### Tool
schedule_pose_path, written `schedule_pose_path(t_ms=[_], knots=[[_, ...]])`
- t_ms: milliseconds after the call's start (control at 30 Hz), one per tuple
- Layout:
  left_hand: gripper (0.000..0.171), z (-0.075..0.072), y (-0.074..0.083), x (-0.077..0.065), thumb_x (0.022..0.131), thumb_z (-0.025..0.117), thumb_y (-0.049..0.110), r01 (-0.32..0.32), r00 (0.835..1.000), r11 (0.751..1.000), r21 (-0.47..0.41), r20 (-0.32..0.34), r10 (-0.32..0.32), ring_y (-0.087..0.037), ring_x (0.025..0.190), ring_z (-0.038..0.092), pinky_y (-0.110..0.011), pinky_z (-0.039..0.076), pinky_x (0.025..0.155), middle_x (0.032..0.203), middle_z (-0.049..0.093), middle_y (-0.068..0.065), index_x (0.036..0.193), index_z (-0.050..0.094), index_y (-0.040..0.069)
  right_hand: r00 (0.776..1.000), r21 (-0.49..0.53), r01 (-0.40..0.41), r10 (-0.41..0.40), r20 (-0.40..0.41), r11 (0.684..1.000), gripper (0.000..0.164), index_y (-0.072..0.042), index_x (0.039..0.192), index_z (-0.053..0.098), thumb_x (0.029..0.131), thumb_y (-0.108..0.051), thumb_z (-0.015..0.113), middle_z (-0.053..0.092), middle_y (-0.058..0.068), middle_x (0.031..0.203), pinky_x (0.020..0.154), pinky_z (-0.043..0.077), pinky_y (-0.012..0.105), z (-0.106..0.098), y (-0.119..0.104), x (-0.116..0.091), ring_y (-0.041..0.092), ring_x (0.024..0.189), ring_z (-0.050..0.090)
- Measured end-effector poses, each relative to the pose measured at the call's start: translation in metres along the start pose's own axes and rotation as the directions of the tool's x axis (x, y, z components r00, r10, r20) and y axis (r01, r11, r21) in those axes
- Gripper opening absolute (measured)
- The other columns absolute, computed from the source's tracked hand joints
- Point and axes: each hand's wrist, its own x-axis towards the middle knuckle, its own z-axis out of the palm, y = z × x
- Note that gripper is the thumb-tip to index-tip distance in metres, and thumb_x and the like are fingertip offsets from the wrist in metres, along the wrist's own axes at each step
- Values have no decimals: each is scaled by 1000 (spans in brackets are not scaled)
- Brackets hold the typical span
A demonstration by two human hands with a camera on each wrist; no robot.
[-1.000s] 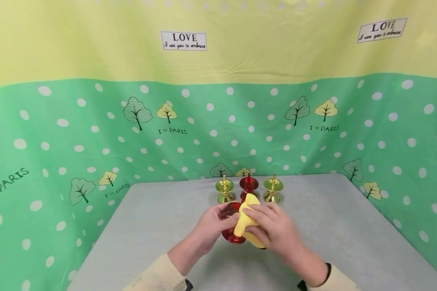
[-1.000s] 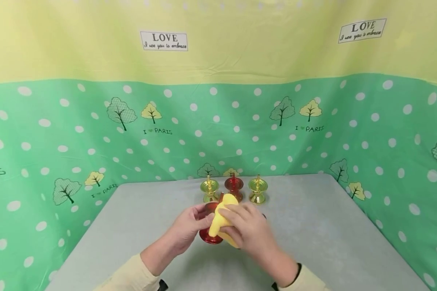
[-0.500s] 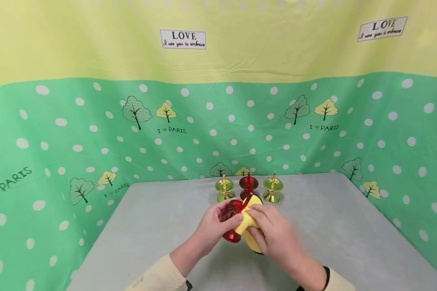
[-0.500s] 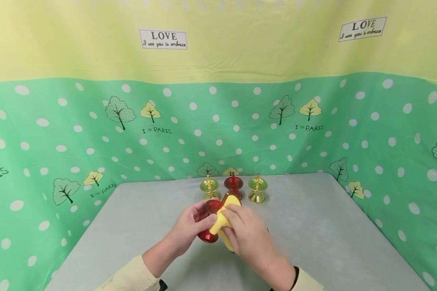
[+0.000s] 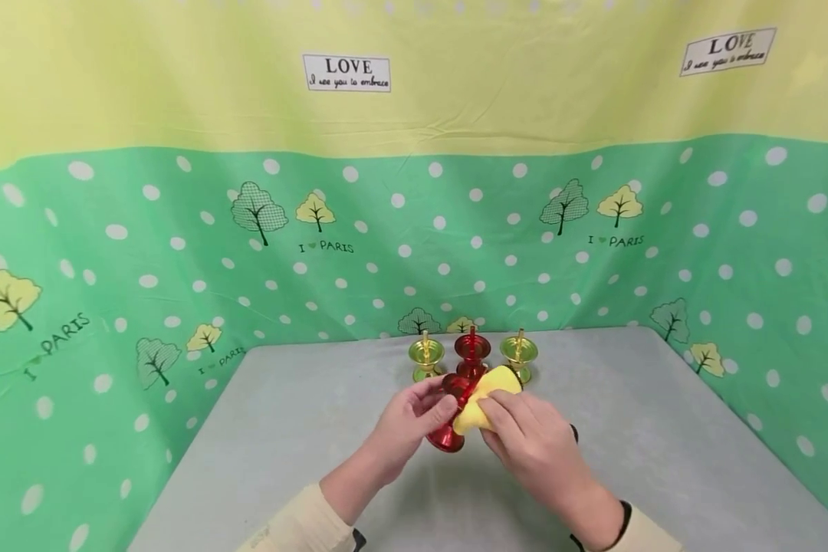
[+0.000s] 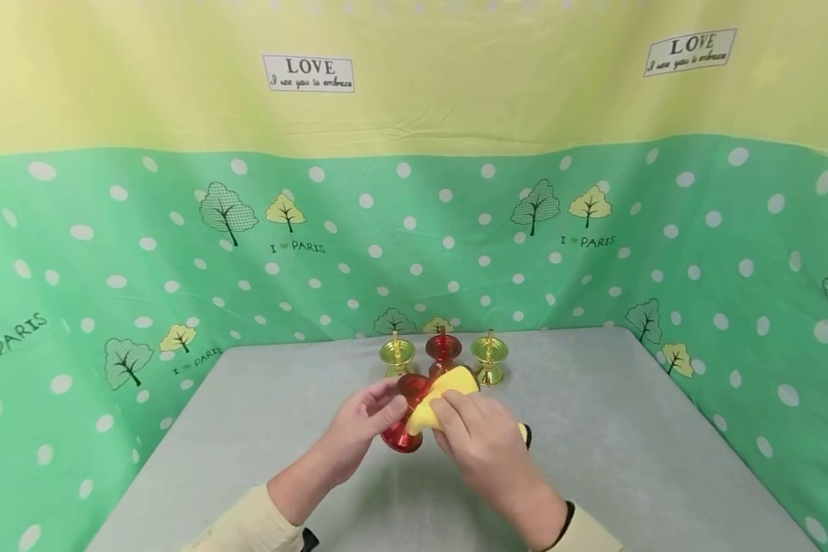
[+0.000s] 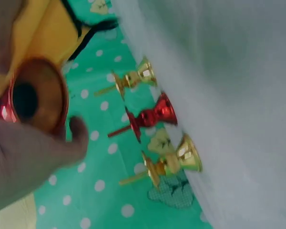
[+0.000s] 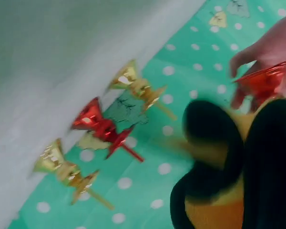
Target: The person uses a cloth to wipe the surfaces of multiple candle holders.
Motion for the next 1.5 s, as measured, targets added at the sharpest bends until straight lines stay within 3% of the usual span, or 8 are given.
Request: schedule_pose_path(t_ms=[133, 333, 600, 833, 1133, 1267, 1367, 1500], knots=[[48, -3, 3, -4, 106, 67, 37, -42, 999, 999, -31, 32, 43, -10, 99, 72, -26, 62, 91, 114, 76, -1, 136, 64, 0, 997, 34, 56, -54, -55, 998, 32, -5, 112, 79, 112, -30, 59, 79, 9, 103, 69, 60, 38, 0, -3, 10, 23, 81, 71], [33, -18, 7, -9, 114, 42, 32, -64, 966, 990, -123, 242, 93, -2, 92, 73, -23, 61, 88, 99, 79, 13, 110, 72, 21, 985, 185, 154, -137, -101, 970, 33, -5, 114, 80, 111, -31, 60, 81, 10, 106, 73, 60, 36, -5, 9, 20, 24, 89, 72], [51, 2, 10, -4, 108, 64, 40, -86, 996, 996, 24, -5, 87, -13, 103, 72, -28, 60, 96, 121, 76, -6, 144, 57, 5, 996, -41, 57, -60, -69, 998, 29, -3, 105, 79, 109, -22, 58, 78, 10, 97, 61, 62, 36, -10, -3, 25, 23, 73, 70], [41, -15, 13, -6, 115, 38, 41, -108, 963, 992, -73, 242, 122, -2, 89, 72, -22, 61, 84, 96, 78, 12, 110, 71, 18, 979, 200, 178, -152, -136, 964, 32, -2, 112, 79, 110, -30, 63, 80, 11, 101, 69, 59, 33, -11, 2, 34, 22, 81, 70], [52, -12, 15, -13, 114, 46, 38, -109, 984, 994, 11, 144, 106, -7, 112, 72, -26, 60, 100, 122, 75, 10, 149, 55, 0, 956, 40, 265, -257, -140, 963, 26, -6, 110, 81, 109, -26, 64, 82, 7, 101, 65, 61, 30, -13, -2, 32, 20, 80, 73], [68, -17, 16, -14, 117, 32, 46, -86, 968, 994, 67, 243, 68, -4, 89, 76, -23, 62, 83, 96, 79, 9, 128, 63, -14, 937, 146, 338, -318, -146, 930, 29, -6, 111, 80, 107, -32, 67, 82, 6, 102, 67, 59, 26, -11, -3, 29, 16, 81, 72], [86, -22, 16, -14, 114, 24, 59, -67, 957, 991, 119, 289, 30, -4, 94, 74, -21, 59, 91, 102, 81, -4, 123, 65, -15, 950, 220, 303, -277, -142, 927, 29, -3, 109, 78, 108, -30, 66, 81, 9, 100, 67, 60, 28, -8, 2, 23, 18, 81, 73], [71, -20, 15, -11, 113, 43, 53, -46, 952, 998, 35, 306, 34, -9, 121, 69, -27, 53, 110, 143, 66, -24, 149, 52, -8, 995, 277, 62, -39, -90, 959, 35, -1, 110, 76, 111, -31, 60, 80, 11, 103, 78, 62, 28, -7, 17, 12, 23, 86, 74]])
